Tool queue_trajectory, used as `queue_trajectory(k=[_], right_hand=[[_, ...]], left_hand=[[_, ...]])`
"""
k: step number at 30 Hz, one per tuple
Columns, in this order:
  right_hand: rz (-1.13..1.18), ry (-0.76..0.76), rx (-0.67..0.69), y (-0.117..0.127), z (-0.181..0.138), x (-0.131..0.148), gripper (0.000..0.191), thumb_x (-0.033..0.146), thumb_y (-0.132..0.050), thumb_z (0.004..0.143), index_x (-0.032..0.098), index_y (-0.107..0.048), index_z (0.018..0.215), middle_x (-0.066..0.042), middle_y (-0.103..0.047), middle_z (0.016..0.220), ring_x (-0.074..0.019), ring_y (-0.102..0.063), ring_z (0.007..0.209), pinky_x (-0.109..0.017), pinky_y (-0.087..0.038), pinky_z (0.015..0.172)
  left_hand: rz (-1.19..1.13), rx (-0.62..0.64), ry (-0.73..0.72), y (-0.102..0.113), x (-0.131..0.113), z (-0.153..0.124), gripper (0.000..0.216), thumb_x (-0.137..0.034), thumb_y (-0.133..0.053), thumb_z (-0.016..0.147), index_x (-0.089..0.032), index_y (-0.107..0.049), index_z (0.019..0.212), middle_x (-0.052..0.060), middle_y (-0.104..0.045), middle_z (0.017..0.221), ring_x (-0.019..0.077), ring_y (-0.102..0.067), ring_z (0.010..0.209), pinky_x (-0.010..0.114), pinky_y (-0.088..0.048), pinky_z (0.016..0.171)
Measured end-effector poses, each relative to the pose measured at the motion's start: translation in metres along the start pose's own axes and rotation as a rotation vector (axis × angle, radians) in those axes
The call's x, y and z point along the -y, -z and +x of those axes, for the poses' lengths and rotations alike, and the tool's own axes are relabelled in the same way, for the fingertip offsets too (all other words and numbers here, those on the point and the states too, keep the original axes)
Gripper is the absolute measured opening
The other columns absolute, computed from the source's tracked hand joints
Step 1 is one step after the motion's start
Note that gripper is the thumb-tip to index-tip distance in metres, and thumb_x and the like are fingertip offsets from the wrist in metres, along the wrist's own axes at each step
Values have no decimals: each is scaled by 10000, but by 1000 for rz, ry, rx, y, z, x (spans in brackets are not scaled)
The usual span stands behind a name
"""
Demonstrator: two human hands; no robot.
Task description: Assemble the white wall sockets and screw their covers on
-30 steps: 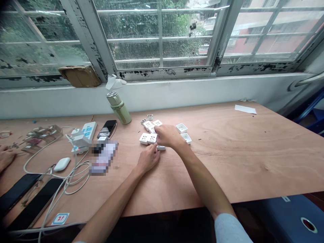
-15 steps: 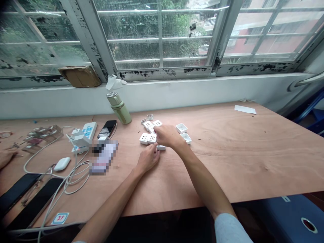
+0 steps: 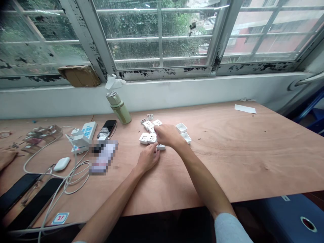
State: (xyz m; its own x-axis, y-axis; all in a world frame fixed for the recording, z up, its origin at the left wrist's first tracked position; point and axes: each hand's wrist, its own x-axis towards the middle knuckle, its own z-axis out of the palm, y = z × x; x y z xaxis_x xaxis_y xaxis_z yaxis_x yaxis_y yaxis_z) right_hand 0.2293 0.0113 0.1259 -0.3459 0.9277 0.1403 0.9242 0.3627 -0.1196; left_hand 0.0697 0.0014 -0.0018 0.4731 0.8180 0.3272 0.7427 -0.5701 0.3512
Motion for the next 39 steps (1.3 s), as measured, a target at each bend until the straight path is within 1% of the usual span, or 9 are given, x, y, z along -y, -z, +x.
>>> queue_trajectory(k=[5,12,21,28,32,34,39], right_hand=[[21,10,-6,-1,0,-1,153,137,-468,818,193,-583,902,-50,-646,874,-142,-506,712,-278,-232,572],[40,8,24,3,-2,1,225,118,-473,803,190,-606,970,-61,-656,926,-156,-539,774,-277,-264,591],[32,26,5,3,-2,1,187,124,-469,811,191,-590,936,-46,-661,922,-143,-542,761,-265,-261,576],[4,28,20,3,-1,3,165,135,-467,839,186,-592,934,-52,-663,909,-144,-541,752,-267,-245,575],[-27,-9,32,2,0,4,174,173,-429,896,182,-598,936,-53,-652,830,-138,-510,680,-283,-221,570],[-22,-26,38,2,0,4,199,182,-415,904,182,-607,958,-55,-650,817,-141,-509,679,-286,-221,576],[9,-3,16,0,0,1,190,175,-472,837,187,-606,972,-59,-661,895,-155,-540,760,-275,-238,588]], left_hand=[[-1,5,4,0,0,0,375,-240,-465,902,-237,-486,1276,45,-608,936,184,-573,825,271,-430,675],[-1,12,0,0,0,0,368,-239,-465,902,-232,-489,1269,46,-609,937,182,-572,825,270,-432,683],[8,20,16,2,-1,0,357,-233,-466,900,-238,-494,1256,43,-612,936,183,-576,824,272,-425,664],[-6,6,0,1,0,0,359,-237,-462,902,-231,-493,1260,43,-607,923,182,-571,808,269,-415,659],[1,12,4,0,0,0,370,-234,-465,902,-231,-490,1272,44,-607,926,182,-571,814,270,-415,663],[0,9,1,0,0,0,372,-235,-466,903,-231,-490,1274,43,-606,923,181,-570,811,272,-417,667],[-7,-4,-3,0,1,0,371,-236,-468,902,-229,-489,1273,42,-605,914,181,-568,798,272,-413,658]])
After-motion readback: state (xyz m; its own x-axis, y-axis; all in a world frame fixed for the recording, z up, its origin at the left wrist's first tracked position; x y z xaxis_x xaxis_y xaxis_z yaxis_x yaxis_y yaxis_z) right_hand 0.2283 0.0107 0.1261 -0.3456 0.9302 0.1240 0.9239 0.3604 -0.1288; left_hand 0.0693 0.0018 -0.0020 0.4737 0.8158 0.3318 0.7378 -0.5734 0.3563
